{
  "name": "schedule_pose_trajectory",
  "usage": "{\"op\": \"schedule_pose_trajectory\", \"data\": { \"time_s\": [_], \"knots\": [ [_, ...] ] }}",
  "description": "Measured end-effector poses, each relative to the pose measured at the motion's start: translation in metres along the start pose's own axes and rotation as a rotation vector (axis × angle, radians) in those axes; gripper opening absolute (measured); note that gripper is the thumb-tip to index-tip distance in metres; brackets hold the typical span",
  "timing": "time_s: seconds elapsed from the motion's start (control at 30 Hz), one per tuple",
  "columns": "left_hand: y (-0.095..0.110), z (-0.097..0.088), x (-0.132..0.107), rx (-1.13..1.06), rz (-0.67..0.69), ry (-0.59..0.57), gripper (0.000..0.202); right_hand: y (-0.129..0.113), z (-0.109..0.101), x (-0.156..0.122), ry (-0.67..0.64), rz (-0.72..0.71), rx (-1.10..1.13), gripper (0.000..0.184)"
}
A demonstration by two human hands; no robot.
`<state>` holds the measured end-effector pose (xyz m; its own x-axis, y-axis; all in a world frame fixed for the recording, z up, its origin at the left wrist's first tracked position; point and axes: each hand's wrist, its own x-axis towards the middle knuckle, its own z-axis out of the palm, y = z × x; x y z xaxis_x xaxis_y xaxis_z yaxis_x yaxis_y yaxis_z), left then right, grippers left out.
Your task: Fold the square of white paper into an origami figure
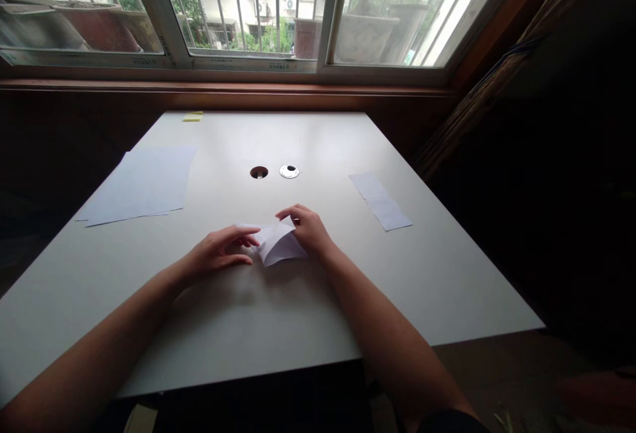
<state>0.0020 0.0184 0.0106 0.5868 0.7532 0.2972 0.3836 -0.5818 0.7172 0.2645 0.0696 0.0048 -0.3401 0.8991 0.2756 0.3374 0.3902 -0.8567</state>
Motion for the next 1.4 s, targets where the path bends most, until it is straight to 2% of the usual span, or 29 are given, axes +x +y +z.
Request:
{"op": "schedule_pose_trajectory", "data": {
  "time_s": [0.07,0.17,0.37,0.47,0.57,0.63,0.7,0.8,0.87,0.93,1.03,1.23,1.4],
  "knots": [
    [-0.003,0.002,0.001,0.13,0.063,0.001,0.051,0.001,0.002,-0.001,-0.034,0.019,0.101,0.018],
    [-0.006,0.007,0.003,0.289,0.081,-0.003,0.05,0.003,0.008,-0.001,-0.073,0.052,0.247,0.018],
    [-0.008,0.012,0.003,0.296,0.068,-0.063,0.07,0.006,0.015,0.002,-0.089,0.112,0.355,0.028],
    [-0.01,0.011,0.004,0.304,0.046,-0.063,0.074,0.006,0.015,0.003,-0.05,0.14,0.367,0.035],
    [-0.01,0.011,0.004,0.328,0.018,-0.046,0.067,0.004,0.009,0.002,0.034,0.116,0.309,0.04],
    [-0.011,0.011,0.004,0.342,-0.014,-0.008,0.063,0.0,0.003,0.001,0.089,0.085,0.223,0.039],
    [-0.012,0.011,0.004,0.352,-0.055,0.04,0.06,-0.004,-0.003,0.001,0.154,0.132,0.151,0.035],
    [-0.013,0.01,0.003,0.358,-0.115,0.1,0.057,-0.01,-0.009,0.001,0.003,0.328,0.27,0.061],
    [-0.013,0.01,0.003,0.356,-0.148,0.122,0.059,-0.012,-0.009,0.0,-0.125,0.404,0.294,0.07],
    [-0.012,0.01,0.004,0.35,-0.172,0.125,0.062,-0.014,-0.007,-0.002,-0.182,0.384,0.205,0.064],
    [-0.011,0.011,0.005,0.345,-0.191,0.123,0.064,-0.017,0.0,-0.005,-0.188,0.318,0.115,0.049],
    [-0.008,0.012,0.006,0.368,-0.166,0.137,0.053,-0.023,0.009,-0.009,-0.155,0.296,0.385,0.04],
    [-0.01,0.013,0.006,0.429,-0.105,0.121,0.053,-0.02,0.01,-0.007,-0.101,0.319,0.426,0.04]
  ]
}}
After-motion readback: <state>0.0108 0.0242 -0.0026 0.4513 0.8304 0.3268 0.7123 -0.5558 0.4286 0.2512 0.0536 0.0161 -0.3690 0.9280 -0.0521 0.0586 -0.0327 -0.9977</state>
